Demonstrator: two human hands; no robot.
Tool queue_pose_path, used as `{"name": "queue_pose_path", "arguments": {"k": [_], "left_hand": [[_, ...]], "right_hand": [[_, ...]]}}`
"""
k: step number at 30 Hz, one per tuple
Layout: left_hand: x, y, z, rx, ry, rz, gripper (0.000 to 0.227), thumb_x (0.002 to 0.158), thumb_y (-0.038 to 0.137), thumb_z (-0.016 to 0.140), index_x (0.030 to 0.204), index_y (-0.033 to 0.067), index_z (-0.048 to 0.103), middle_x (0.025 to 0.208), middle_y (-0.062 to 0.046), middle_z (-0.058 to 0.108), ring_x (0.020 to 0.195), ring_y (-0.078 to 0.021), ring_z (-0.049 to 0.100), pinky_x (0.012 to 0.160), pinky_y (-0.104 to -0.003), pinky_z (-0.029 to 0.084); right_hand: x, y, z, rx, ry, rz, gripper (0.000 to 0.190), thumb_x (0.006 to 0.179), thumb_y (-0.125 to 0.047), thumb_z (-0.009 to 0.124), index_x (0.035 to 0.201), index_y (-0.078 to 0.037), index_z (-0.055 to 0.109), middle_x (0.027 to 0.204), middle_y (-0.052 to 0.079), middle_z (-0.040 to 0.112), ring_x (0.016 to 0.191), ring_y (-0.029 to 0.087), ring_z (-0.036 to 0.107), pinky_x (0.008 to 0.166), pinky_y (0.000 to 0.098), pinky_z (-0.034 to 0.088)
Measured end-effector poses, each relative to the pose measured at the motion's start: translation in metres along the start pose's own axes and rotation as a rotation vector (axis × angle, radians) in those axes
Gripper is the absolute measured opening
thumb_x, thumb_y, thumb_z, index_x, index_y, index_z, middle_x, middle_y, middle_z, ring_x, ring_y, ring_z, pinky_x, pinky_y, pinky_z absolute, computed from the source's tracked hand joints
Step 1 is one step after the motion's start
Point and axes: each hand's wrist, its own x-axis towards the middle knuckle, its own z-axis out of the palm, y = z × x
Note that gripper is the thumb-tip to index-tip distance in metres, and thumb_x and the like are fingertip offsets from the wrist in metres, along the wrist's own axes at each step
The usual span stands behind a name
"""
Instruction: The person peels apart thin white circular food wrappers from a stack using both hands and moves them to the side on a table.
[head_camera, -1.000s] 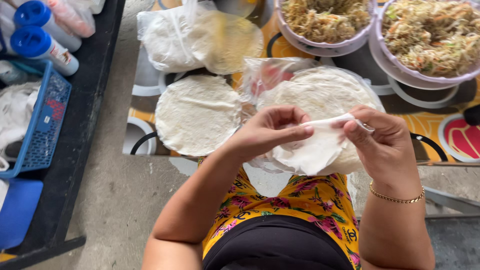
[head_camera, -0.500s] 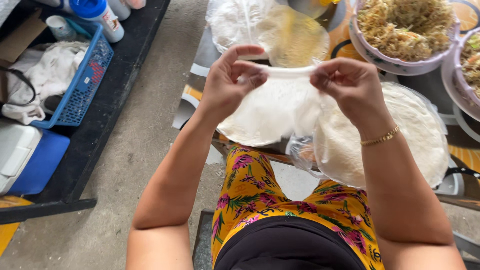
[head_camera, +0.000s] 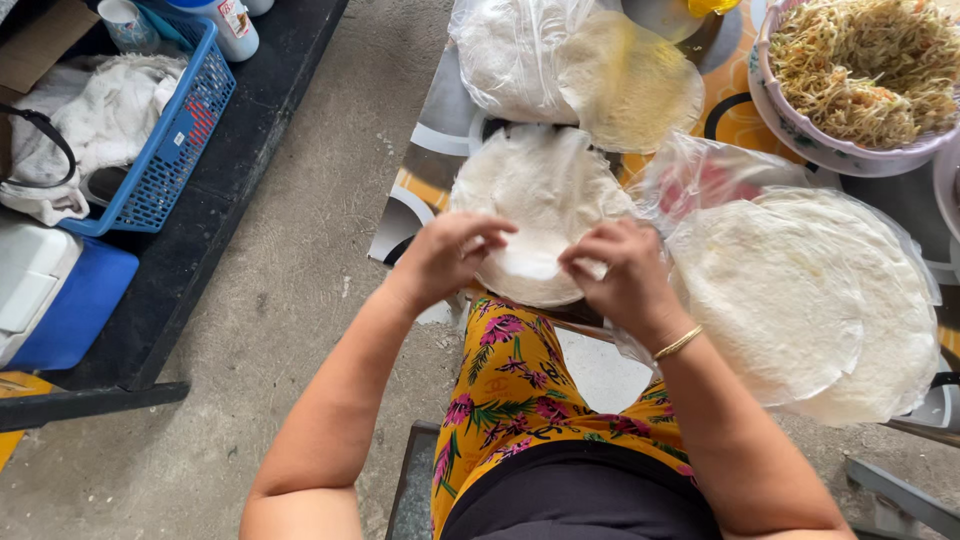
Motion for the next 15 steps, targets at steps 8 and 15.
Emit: {"name": "queue_pose_path", "arguments": {"k": [8,15], "left_hand": [[-0.035,-0.001,0.008,0.113,0.054,0.053,0.024,0.083,0.000,0.074,0.104,0.0121,0.076,0.105,-0.008,0.075,0.117,-0.0278,0.068,0.101,-0.041,0.053],[-0.030,0.028,0.005,0.210,0.060,0.076,0.024,0.082,0.019,0.079,0.104,0.0088,0.076,0.104,-0.008,0.075,0.113,-0.0283,0.065,0.100,-0.045,0.045]], "right_hand": [[-0.024,-0.009,0.005,-0.160,0.006,-0.027,0.011,0.082,-0.009,0.079,0.087,-0.018,0.075,0.085,-0.003,0.067,0.091,0.020,0.062,0.088,0.0357,0.039],[-0.021,0.025,-0.010,-0.053,0.094,0.252,0.014,0.093,-0.012,0.071,0.105,-0.012,0.077,0.095,0.004,0.069,0.092,0.018,0.064,0.090,0.0357,0.050]]}}
